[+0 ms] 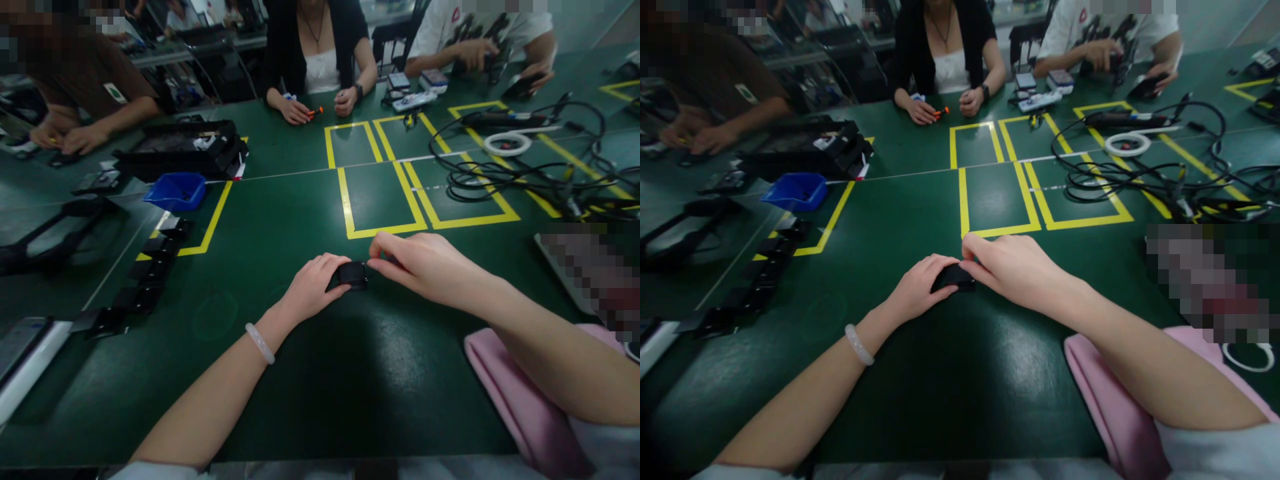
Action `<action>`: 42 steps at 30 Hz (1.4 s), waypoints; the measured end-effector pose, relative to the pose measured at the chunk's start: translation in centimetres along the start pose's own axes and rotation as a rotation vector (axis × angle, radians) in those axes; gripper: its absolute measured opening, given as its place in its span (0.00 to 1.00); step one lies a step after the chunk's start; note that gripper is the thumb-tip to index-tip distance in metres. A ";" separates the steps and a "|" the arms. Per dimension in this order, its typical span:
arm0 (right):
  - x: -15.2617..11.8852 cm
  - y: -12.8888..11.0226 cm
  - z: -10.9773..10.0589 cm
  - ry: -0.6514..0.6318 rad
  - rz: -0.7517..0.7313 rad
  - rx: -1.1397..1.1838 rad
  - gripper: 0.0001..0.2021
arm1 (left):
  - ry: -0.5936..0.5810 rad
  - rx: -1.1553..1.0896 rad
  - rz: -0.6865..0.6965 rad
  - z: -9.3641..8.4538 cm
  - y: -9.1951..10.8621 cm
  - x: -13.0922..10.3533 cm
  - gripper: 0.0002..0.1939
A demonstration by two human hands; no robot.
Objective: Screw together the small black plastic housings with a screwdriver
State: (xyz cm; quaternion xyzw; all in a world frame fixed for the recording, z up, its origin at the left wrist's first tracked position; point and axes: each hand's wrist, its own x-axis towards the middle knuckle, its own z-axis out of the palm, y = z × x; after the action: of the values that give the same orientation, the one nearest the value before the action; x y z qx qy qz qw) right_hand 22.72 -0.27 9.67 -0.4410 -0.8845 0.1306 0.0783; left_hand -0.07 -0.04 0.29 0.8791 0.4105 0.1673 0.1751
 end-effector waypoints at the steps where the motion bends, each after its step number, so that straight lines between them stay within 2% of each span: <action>1: 0.0 0.0 0.0 -0.002 -0.001 0.007 0.09 | -0.003 0.002 -0.002 0.0 0.0 0.0 0.20; 6: -0.2 0.1 0.0 0.019 -0.029 0.075 0.09 | -0.005 0.006 -0.010 0.0 0.0 0.0 0.20; 12: 0.0 0.0 0.1 0.013 0.028 -0.007 0.10 | 0.006 0.002 -0.011 0.1 0.0 0.0 0.20; 17: -0.1 0.1 0.1 0.023 -0.031 0.084 0.08 | -0.003 0.001 -0.006 0.1 0.0 0.0 0.19; 22: 0.0 0.1 0.2 0.017 0.001 0.027 0.09 | -0.003 0.006 -0.016 0.1 0.0 0.0 0.20; 27: 0.0 0.2 0.1 0.027 -0.013 0.088 0.08 | -0.002 0.002 -0.008 0.2 0.0 0.0 0.19; 42: 0.0 -0.1 0.1 0.002 0.004 0.004 0.09 | 0.001 0.018 -0.007 0.2 0.0 0.1 0.20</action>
State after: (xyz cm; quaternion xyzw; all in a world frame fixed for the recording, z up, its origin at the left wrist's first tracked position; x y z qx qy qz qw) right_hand 22.63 -0.39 9.62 -0.4426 -0.8833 0.1321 0.0799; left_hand 0.05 0.02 0.15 0.8790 0.4154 0.1634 0.1674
